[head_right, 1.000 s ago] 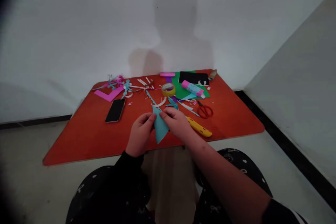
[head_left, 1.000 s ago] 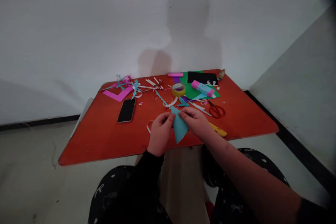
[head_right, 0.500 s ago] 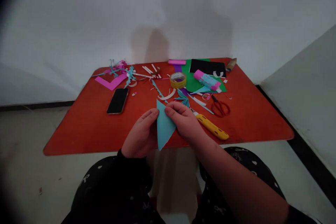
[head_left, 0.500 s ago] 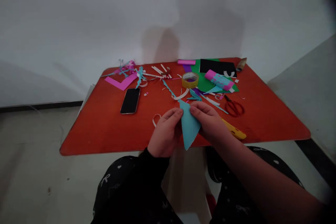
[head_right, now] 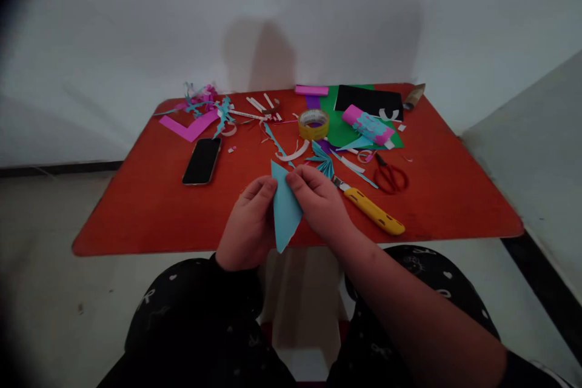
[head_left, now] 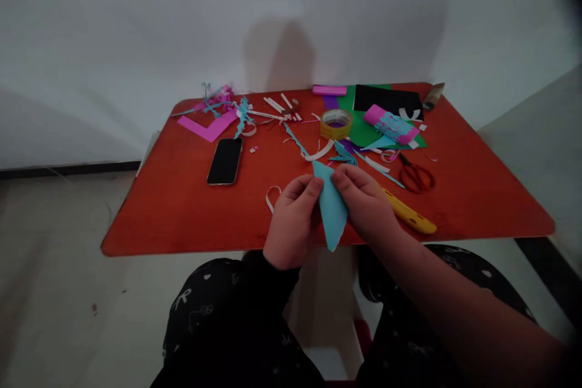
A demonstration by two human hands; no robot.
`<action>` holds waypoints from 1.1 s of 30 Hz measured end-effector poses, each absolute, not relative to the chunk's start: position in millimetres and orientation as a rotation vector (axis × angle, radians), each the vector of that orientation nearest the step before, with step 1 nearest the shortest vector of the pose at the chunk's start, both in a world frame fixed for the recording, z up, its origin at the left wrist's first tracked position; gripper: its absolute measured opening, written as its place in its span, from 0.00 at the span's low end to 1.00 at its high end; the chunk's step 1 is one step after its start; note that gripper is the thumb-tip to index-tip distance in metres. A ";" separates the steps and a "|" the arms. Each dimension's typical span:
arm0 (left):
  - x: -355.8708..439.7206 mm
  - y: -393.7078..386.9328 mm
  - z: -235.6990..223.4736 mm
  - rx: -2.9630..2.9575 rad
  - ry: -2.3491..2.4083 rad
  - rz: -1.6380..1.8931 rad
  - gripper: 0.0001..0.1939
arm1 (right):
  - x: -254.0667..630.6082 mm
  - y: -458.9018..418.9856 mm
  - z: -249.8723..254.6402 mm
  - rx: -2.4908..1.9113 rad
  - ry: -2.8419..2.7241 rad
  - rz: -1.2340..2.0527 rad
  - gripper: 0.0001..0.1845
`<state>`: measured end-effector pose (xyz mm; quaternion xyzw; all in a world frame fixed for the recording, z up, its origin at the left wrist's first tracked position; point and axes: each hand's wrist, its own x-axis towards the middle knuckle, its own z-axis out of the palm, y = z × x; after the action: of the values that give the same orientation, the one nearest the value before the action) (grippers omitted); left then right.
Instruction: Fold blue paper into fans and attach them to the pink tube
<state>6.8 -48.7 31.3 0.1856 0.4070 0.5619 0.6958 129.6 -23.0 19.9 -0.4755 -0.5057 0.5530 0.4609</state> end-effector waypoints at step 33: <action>12.7 -38.0 16.9 1.284 1.195 1.200 0.08 | 154.3 -42.5 36.9 -1.443 -2.199 0.102 0.11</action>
<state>12.7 -38.0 16.9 0.5279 0.4911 0.4933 0.4866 154.3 -42.5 36.9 -0.5305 -0.8085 0.0375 0.2521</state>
